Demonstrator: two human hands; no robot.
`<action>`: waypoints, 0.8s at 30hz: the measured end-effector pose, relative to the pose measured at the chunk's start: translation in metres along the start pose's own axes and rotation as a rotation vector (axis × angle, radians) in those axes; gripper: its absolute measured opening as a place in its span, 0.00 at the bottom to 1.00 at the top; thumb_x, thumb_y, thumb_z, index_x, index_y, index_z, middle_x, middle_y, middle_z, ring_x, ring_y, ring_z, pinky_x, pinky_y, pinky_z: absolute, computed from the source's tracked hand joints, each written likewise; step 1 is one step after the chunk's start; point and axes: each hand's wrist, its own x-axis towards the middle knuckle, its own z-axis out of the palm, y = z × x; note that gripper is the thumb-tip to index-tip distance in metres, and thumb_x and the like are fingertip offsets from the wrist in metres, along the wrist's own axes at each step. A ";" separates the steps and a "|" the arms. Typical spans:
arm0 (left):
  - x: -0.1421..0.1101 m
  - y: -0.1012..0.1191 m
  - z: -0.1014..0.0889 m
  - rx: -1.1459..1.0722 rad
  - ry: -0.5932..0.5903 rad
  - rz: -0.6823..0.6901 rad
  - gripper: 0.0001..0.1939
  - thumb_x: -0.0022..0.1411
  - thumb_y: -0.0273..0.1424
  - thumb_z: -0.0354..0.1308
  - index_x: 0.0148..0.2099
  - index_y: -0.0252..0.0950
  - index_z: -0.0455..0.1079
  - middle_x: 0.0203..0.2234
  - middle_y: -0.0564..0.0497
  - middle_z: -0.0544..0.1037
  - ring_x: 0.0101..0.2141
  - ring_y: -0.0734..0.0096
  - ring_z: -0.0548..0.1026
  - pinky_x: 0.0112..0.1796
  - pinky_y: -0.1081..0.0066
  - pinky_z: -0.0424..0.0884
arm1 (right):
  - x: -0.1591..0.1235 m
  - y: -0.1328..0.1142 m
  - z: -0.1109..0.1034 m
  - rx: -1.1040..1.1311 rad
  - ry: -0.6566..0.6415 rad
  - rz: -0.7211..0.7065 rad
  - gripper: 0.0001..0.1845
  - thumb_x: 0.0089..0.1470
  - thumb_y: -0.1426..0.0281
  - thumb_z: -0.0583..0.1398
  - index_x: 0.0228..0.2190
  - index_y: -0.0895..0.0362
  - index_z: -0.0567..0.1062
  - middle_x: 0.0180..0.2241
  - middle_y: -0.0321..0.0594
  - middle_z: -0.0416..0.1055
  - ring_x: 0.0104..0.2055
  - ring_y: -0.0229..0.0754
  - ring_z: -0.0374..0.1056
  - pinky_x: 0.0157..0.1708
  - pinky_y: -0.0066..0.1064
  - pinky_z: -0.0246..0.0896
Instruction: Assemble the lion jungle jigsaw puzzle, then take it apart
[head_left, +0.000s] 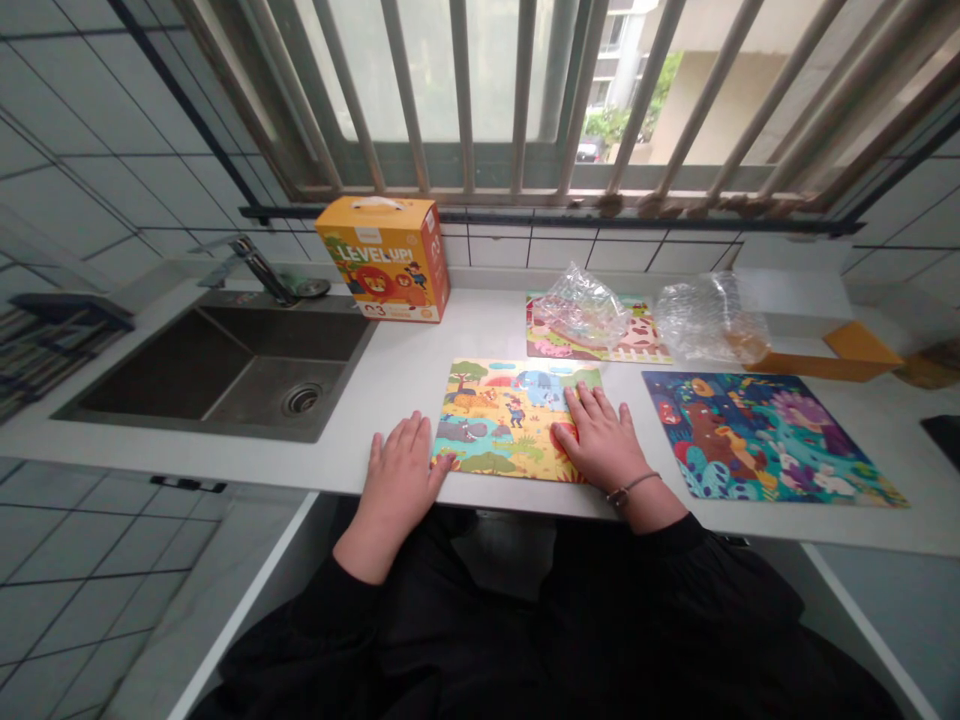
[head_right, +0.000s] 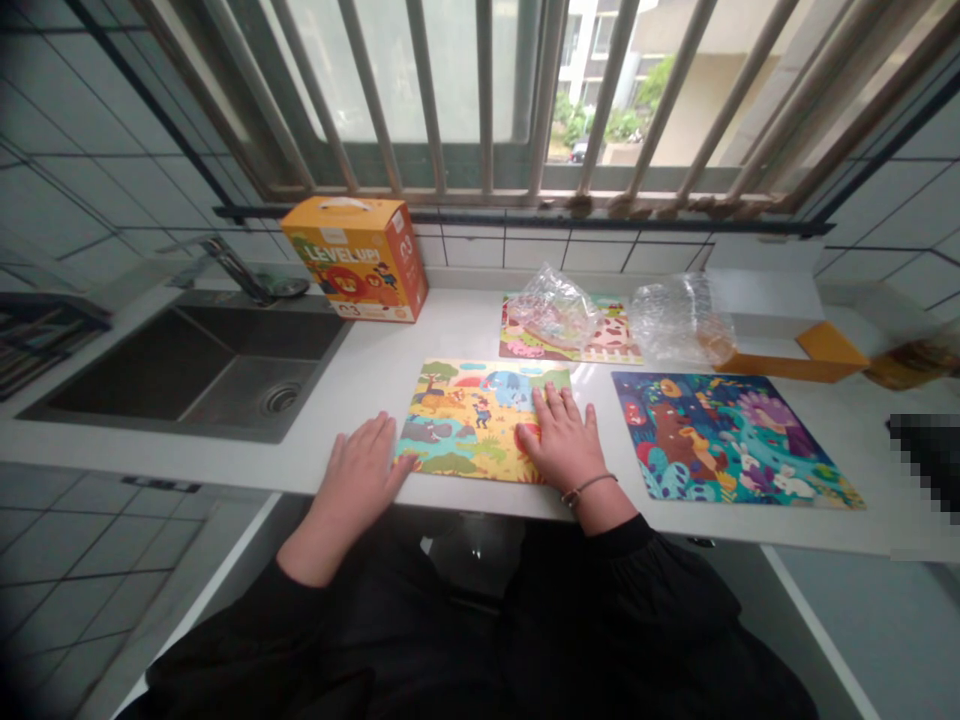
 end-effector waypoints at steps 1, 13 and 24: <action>0.003 -0.005 0.002 -0.006 -0.002 -0.006 0.35 0.83 0.46 0.49 0.80 0.30 0.66 0.80 0.31 0.63 0.77 0.37 0.65 0.75 0.32 0.60 | 0.000 0.001 0.001 -0.008 0.001 -0.002 0.42 0.80 0.49 0.44 0.83 0.54 0.53 0.86 0.47 0.42 0.87 0.60 0.42 0.81 0.69 0.40; 0.042 -0.009 0.012 -0.162 0.022 -0.029 0.39 0.79 0.53 0.57 0.79 0.33 0.66 0.81 0.32 0.62 0.79 0.36 0.61 0.77 0.33 0.55 | 0.000 0.008 0.010 -0.035 0.029 -0.017 0.43 0.79 0.48 0.42 0.83 0.56 0.54 0.85 0.50 0.45 0.86 0.64 0.44 0.80 0.71 0.42; 0.068 -0.028 0.017 -0.285 0.198 -0.095 0.23 0.82 0.30 0.47 0.68 0.32 0.75 0.74 0.34 0.74 0.73 0.44 0.71 0.76 0.38 0.62 | -0.003 0.012 0.013 -0.037 0.037 -0.025 0.43 0.79 0.47 0.43 0.84 0.54 0.50 0.86 0.49 0.44 0.86 0.65 0.43 0.80 0.71 0.42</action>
